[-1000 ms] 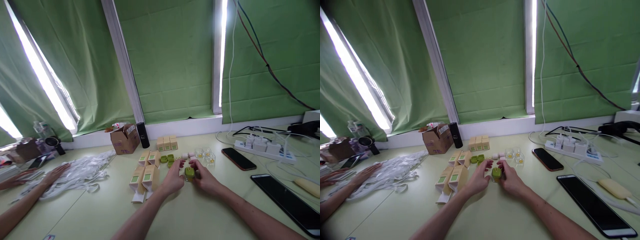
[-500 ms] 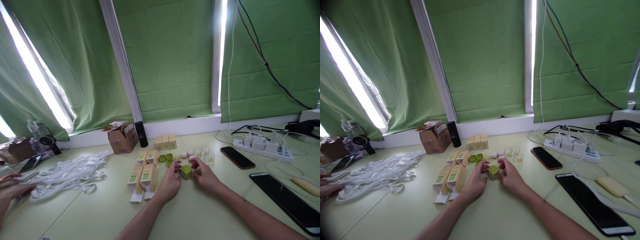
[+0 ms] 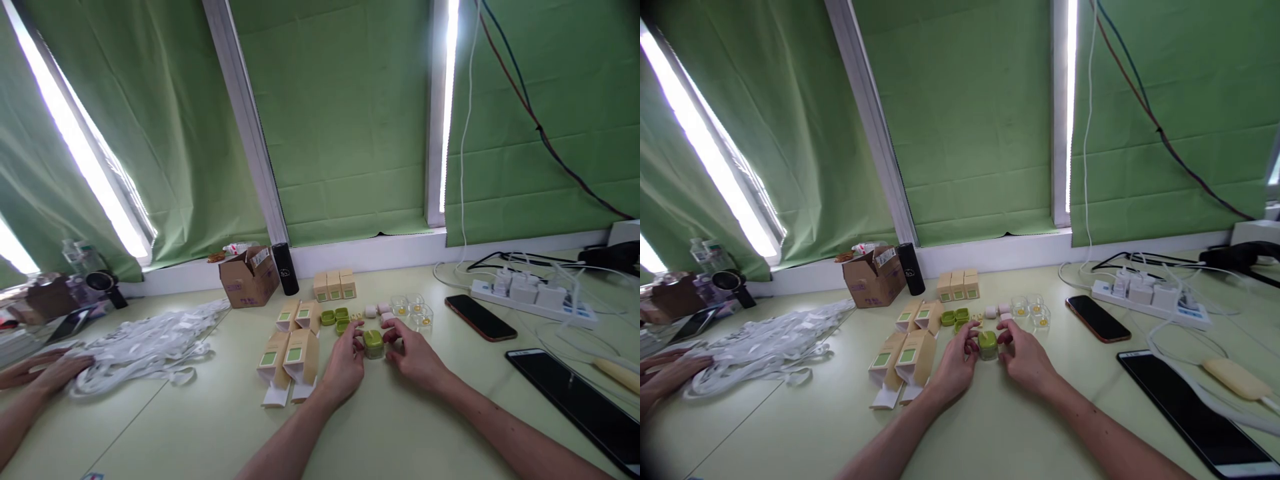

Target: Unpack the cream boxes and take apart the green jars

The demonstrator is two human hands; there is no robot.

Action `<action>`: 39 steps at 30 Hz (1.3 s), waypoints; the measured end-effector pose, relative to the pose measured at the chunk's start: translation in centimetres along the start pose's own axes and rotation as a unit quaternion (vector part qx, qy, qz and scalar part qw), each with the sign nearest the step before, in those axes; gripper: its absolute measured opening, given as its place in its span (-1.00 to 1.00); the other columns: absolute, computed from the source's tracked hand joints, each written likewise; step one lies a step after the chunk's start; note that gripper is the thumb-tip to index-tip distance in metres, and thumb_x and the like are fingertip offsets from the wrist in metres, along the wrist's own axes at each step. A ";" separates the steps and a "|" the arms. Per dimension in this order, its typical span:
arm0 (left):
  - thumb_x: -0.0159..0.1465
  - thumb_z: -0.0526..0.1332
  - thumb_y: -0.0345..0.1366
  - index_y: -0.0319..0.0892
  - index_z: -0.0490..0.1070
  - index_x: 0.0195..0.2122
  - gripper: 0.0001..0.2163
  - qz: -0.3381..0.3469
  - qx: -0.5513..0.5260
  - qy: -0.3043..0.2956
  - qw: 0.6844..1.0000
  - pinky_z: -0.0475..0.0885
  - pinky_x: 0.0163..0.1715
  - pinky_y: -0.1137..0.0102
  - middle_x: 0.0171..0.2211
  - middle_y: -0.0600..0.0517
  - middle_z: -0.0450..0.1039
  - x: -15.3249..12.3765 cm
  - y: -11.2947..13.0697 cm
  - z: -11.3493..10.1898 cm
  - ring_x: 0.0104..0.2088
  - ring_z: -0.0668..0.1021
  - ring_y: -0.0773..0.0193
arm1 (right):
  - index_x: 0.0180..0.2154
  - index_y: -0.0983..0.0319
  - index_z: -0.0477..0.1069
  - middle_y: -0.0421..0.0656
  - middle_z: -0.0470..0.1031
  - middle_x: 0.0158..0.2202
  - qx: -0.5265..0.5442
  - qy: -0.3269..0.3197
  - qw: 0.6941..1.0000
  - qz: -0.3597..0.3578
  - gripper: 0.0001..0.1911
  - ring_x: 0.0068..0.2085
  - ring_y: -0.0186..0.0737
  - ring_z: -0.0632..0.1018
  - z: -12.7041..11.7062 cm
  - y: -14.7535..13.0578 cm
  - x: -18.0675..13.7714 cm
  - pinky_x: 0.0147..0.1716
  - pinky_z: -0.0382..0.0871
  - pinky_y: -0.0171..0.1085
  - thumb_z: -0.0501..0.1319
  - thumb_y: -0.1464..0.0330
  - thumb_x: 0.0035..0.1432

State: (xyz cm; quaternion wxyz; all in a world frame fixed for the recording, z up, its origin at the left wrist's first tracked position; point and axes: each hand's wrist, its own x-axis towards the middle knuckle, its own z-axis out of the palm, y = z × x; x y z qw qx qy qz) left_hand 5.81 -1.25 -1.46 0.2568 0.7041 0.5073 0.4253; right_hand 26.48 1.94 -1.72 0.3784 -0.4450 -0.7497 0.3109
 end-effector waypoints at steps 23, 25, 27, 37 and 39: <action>0.21 0.20 -0.56 -0.09 0.37 0.07 -0.58 0.002 0.048 0.008 0.999 0.45 -0.12 0.23 -0.26 -0.01 0.55 -0.3 0.6 0.0 -0.22 0.57 0.12 | 0.04 0.15 0.43 -0.04 0.57 0.04 -0.023 0.022 0.999 -0.026 -0.44 0.08 0.08 0.54 0.9 0.6 0.2 0.09 0.38 0.01 0.43 0.38 -0.05; 0.22 0.16 -0.58 -0.09 0.38 0.08 -0.57 0.013 0.053 0.021 0.998 0.45 -0.03 0.19 -0.20 -0.05 0.57 -0.3 0.4 -0.1 -0.15 0.58 0.10 | 0.05 0.15 0.41 -0.03 0.57 0.05 0.004 0.019 1.000 -0.023 -0.43 0.09 0.06 0.55 0.9 0.7 0.2 0.12 0.38 0.01 0.41 0.40 -0.05; 0.20 0.15 -0.59 -0.10 0.36 0.14 -0.51 0.014 0.048 0.029 0.998 0.44 0.05 0.16 -0.07 -0.09 0.56 -0.3 0.2 -0.1 -0.07 0.58 0.09 | 0.09 0.14 0.37 -0.03 0.58 0.05 0.041 -0.005 0.999 -0.024 -0.39 0.10 0.03 0.56 0.9 0.7 0.3 0.13 0.38 -0.01 0.38 0.44 -0.05; 0.13 0.17 -0.59 -0.10 0.42 0.01 -0.57 -0.003 0.096 0.055 0.994 0.43 0.03 0.12 -0.33 0.01 0.56 -0.2 0.8 -0.6 -0.16 0.58 0.05 | 0.12 0.17 0.35 -0.04 0.53 0.01 -0.045 0.041 0.998 -0.036 -0.50 0.05 -0.02 0.54 0.3 1.3 0.4 0.11 0.40 -0.03 0.15 0.48 0.12; 0.10 0.19 -0.59 -0.09 0.42 0.03 -0.54 0.008 0.098 0.065 0.993 0.39 0.11 0.10 -0.26 -0.02 0.57 -0.2 0.8 -0.6 -0.06 0.56 0.02 | 0.12 0.16 0.33 -0.07 0.53 -0.02 -0.043 0.038 0.998 -0.033 -0.49 0.00 -0.05 0.55 0.2 1.0 0.3 0.07 0.43 -0.05 0.14 0.49 0.11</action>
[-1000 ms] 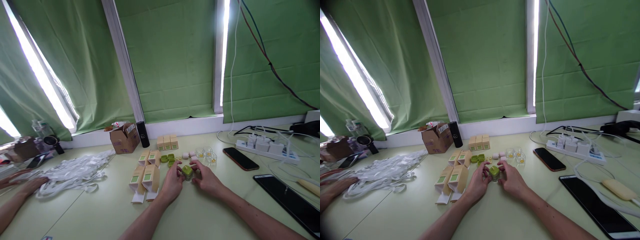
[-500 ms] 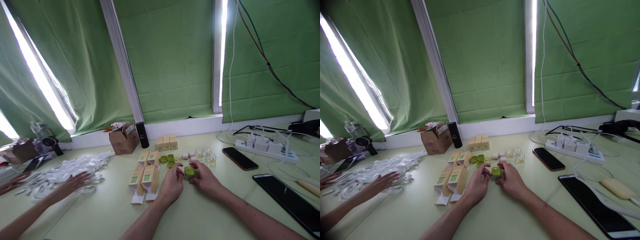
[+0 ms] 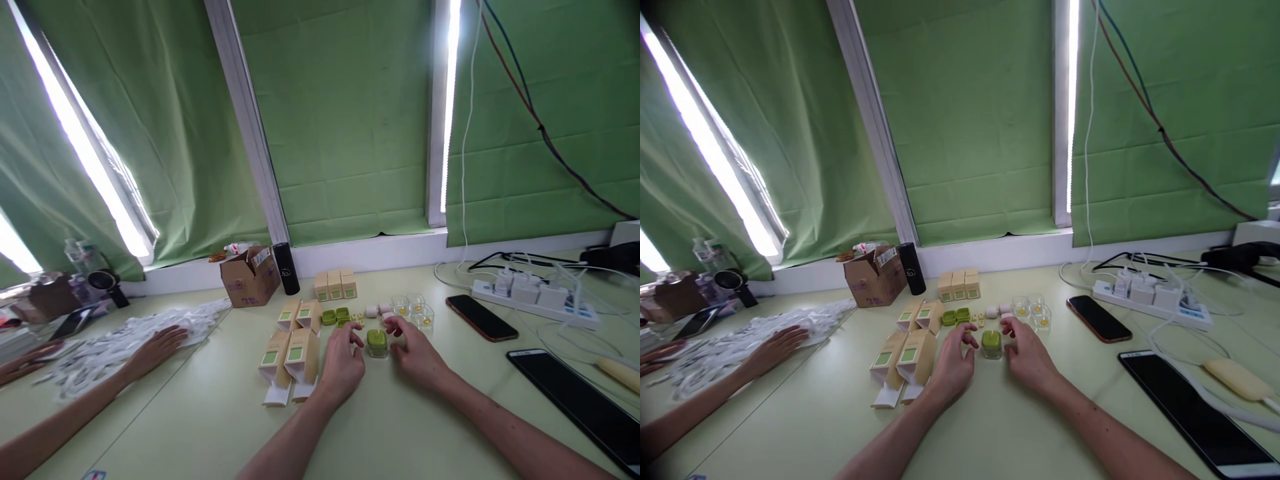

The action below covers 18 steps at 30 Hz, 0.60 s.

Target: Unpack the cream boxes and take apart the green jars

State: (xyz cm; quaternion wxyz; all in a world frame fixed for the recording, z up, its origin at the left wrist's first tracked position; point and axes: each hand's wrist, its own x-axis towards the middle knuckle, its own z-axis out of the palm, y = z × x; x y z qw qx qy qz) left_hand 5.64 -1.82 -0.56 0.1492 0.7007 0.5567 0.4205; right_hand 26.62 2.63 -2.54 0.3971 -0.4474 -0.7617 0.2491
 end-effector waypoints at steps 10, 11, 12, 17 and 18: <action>0.21 0.36 -0.28 -0.15 0.21 0.37 -0.30 -0.063 0.045 -0.122 0.990 0.15 0.29 0.11 0.18 -0.18 0.41 -0.2 1.5 0.3 0.26 0.35 -0.08 | 0.16 0.16 0.33 0.00 0.50 0.15 0.080 -0.047 0.995 -0.033 -0.43 0.13 0.02 0.54 0.9 -0.8 -0.6 0.17 0.41 0.02 0.26 0.43 0.08; 0.20 0.37 -0.27 -0.14 0.25 0.34 -0.33 -0.063 0.053 -0.119 0.990 0.17 0.27 0.10 0.15 -0.17 0.43 -0.2 1.7 0.2 0.23 0.37 -0.08 | 0.17 0.16 0.32 0.00 0.49 0.17 0.085 -0.052 0.994 -0.034 -0.42 0.16 0.03 0.52 1.0 -0.7 -0.6 0.19 0.39 0.03 0.26 0.44 0.08; 0.19 0.39 -0.25 -0.13 0.30 0.30 -0.36 -0.061 0.061 -0.114 0.990 0.19 0.24 0.09 0.12 -0.15 0.46 -0.1 1.9 0.0 0.21 0.39 -0.09 | 0.18 0.15 0.31 0.00 0.49 0.18 0.090 -0.054 0.994 -0.035 -0.41 0.19 0.04 0.51 1.0 -0.6 -0.6 0.22 0.36 0.04 0.27 0.43 0.09; 0.10 0.47 -0.12 -0.10 0.46 0.10 -0.46 -0.051 0.091 -0.083 0.991 0.27 0.12 0.03 -0.05 -0.09 0.56 -0.1 2.0 -0.5 0.09 0.43 -0.16 | 0.21 0.16 0.27 0.02 0.51 0.15 0.091 -0.077 0.993 -0.025 -0.35 0.19 0.03 0.52 0.8 -0.3 -0.5 0.23 0.37 0.01 0.33 0.37 0.08; 0.09 0.47 -0.12 -0.10 0.46 0.10 -0.45 -0.047 0.089 -0.075 0.992 0.28 0.12 0.01 -0.06 -0.10 0.56 -0.1 1.9 -0.5 0.08 0.43 -0.17 | 0.21 0.16 0.27 0.02 0.52 0.15 0.089 -0.082 0.992 -0.021 -0.35 0.18 0.02 0.53 0.7 -0.3 -0.4 0.22 0.38 0.01 0.34 0.36 0.09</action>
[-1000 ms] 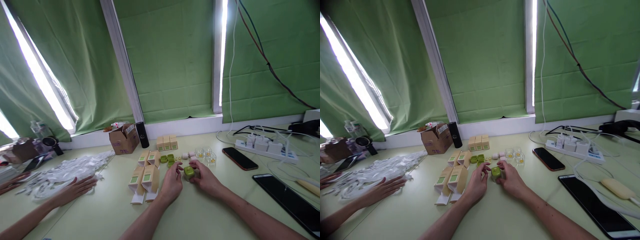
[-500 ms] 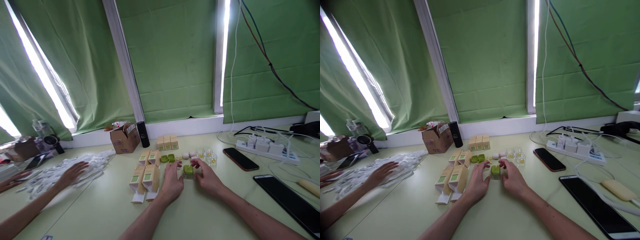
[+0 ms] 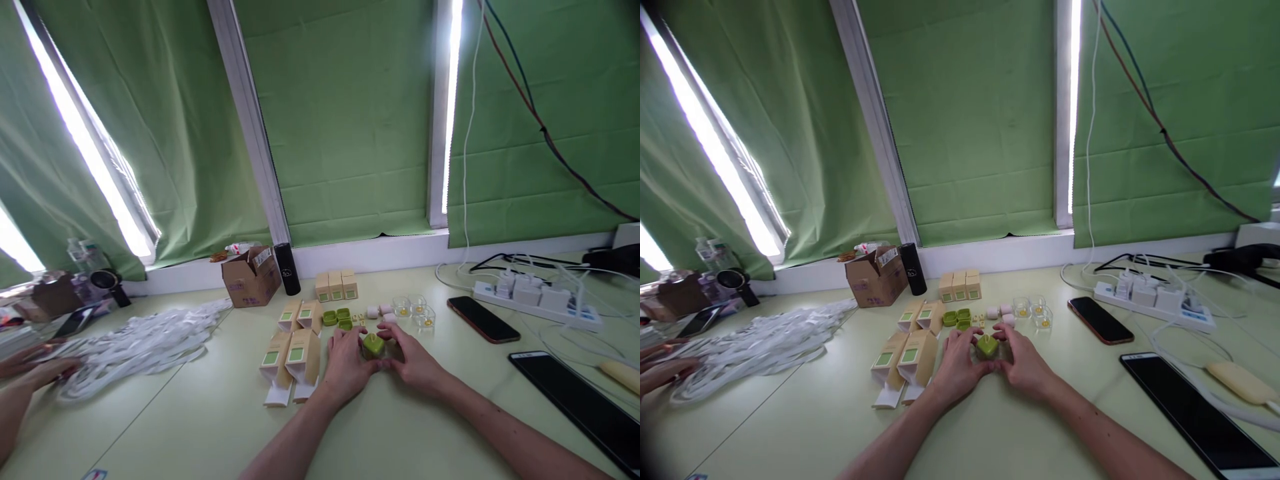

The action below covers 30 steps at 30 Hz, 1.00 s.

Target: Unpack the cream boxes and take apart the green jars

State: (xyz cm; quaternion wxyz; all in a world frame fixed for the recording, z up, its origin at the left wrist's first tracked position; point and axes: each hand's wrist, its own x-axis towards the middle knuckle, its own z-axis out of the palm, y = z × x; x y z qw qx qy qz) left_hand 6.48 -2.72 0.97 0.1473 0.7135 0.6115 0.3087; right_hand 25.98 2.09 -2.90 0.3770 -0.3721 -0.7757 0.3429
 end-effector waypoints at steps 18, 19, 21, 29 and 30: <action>0.27 0.26 -0.43 -0.13 0.49 -0.34 -0.92 0.107 -0.127 0.117 0.979 0.44 -0.07 0.24 -0.22 -0.01 0.59 0.7 -0.4 0.8 -0.14 0.58 0.13 | -0.03 0.18 0.46 -0.03 0.58 -0.01 -0.127 0.019 0.992 -0.010 -0.63 0.03 0.04 0.54 0.4 -1.5 -0.2 0.06 0.39 -0.04 0.37 0.34 0.10; 0.29 0.24 -0.43 -0.13 0.48 -0.33 -0.92 0.106 -0.125 0.118 0.979 0.44 -0.09 0.25 -0.23 -0.01 0.59 0.7 -0.4 0.8 -0.16 0.58 0.14 | -0.03 0.18 0.46 -0.04 0.58 -0.02 -0.121 0.019 0.992 -0.010 -0.64 0.03 0.04 0.54 0.4 -1.5 -0.2 0.05 0.39 -0.04 0.36 0.33 0.11; 0.32 0.20 -0.43 -0.13 0.46 -0.29 -0.91 0.105 -0.118 0.120 0.980 0.43 -0.12 0.26 -0.23 -0.01 0.59 0.6 -0.5 0.9 -0.18 0.58 0.15 | -0.03 0.18 0.46 -0.05 0.58 -0.02 -0.111 0.018 0.994 -0.011 -0.66 0.02 0.04 0.54 0.3 -1.7 -0.2 0.05 0.40 -0.04 0.34 0.33 0.12; 0.43 0.08 -0.35 -0.11 0.39 -0.20 -0.88 0.109 -0.142 0.145 0.973 0.44 -0.15 0.29 -0.19 -0.04 0.57 0.7 -0.5 0.8 -0.18 0.59 0.17 | -0.11 0.17 0.46 -0.03 0.57 -0.03 -0.129 0.033 0.991 -0.024 -0.74 0.02 0.06 0.54 0.1 -2.0 -0.3 0.07 0.39 -0.02 0.33 0.34 0.13; 0.44 0.07 -0.31 -0.11 0.39 -0.20 -0.88 0.095 -0.161 0.160 0.969 0.46 -0.16 0.28 -0.19 -0.05 0.58 0.8 -0.6 0.7 -0.19 0.60 0.17 | -0.12 0.17 0.46 -0.04 0.57 -0.04 -0.131 0.032 0.991 -0.021 -0.74 0.02 0.05 0.54 0.0 -1.9 -0.2 0.07 0.40 -0.02 0.33 0.36 0.11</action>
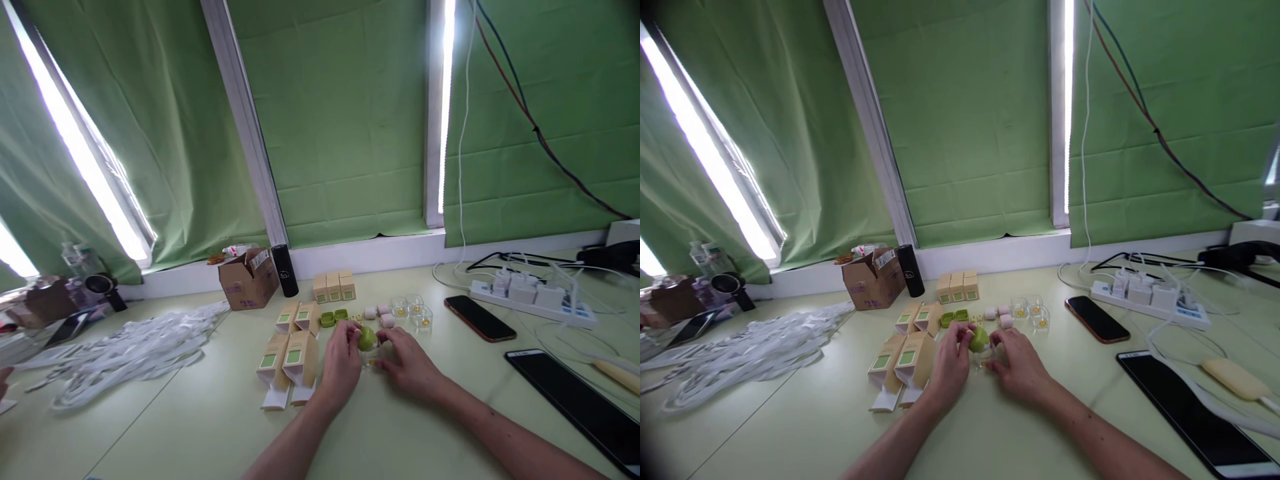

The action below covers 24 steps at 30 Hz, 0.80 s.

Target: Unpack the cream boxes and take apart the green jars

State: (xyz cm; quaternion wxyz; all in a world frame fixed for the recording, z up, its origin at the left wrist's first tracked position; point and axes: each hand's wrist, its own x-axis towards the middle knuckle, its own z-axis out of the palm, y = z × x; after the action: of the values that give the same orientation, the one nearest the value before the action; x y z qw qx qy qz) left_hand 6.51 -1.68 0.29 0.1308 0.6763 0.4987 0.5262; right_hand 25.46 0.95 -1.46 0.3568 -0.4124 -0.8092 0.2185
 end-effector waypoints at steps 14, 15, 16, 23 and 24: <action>0.18 0.38 0.16 -0.16 0.39 -0.30 -0.55 -0.205 -0.255 0.112 0.938 0.64 -0.25 0.22 -0.34 -0.01 0.53 1.3 -2.2 -0.4 -0.32 0.62 0.19 | 0.18 0.12 0.34 -0.03 0.49 0.20 -0.001 0.057 0.997 -0.054 -0.53 0.25 0.09 0.42 -0.7 1.2 0.5 0.28 0.27 0.10 0.20 0.36 0.23; 0.17 0.38 0.16 -0.16 0.39 -0.30 -0.54 -0.207 -0.255 0.113 0.938 0.64 -0.25 0.22 -0.34 -0.01 0.53 1.3 -2.2 -0.4 -0.31 0.62 0.19 | 0.17 0.13 0.35 -0.03 0.49 0.20 -0.015 0.063 0.996 -0.061 -0.55 0.25 0.09 0.42 -0.9 1.3 0.5 0.28 0.27 0.09 0.19 0.37 0.24; 0.16 0.38 0.18 -0.16 0.39 -0.30 -0.53 -0.208 -0.253 0.116 0.938 0.64 -0.26 0.22 -0.34 -0.01 0.52 1.3 -2.3 -0.4 -0.31 0.61 0.19 | 0.17 0.14 0.35 -0.02 0.49 0.20 -0.031 0.068 0.995 -0.066 -0.55 0.25 0.09 0.42 -1.1 1.3 0.5 0.28 0.27 0.08 0.19 0.37 0.25; 0.12 0.39 0.22 -0.18 0.40 -0.33 -0.49 -0.215 -0.234 0.116 0.941 0.65 -0.27 0.19 -0.34 -0.02 0.51 1.2 -2.8 0.0 -0.33 0.60 0.19 | 0.14 0.18 0.32 0.00 0.48 0.13 -0.147 0.116 0.981 -0.046 -0.53 0.20 0.09 0.41 -3.8 2.2 1.2 0.21 0.27 0.04 0.20 0.42 0.18; 0.13 0.39 0.21 -0.18 0.40 -0.33 -0.50 -0.213 -0.233 0.112 0.942 0.66 -0.27 0.19 -0.34 -0.03 0.52 1.1 -2.7 0.0 -0.32 0.61 0.18 | 0.11 0.17 0.33 0.00 0.47 0.13 -0.163 0.126 0.978 -0.041 -0.55 0.20 0.10 0.39 -4.2 2.6 1.3 0.20 0.27 0.04 0.21 0.43 0.16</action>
State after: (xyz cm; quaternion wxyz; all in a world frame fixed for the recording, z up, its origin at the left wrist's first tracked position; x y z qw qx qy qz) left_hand 5.01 0.54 -1.00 0.3367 0.4415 0.5063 0.6598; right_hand 29.41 3.76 0.14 0.3922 -0.4562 -0.7986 0.0149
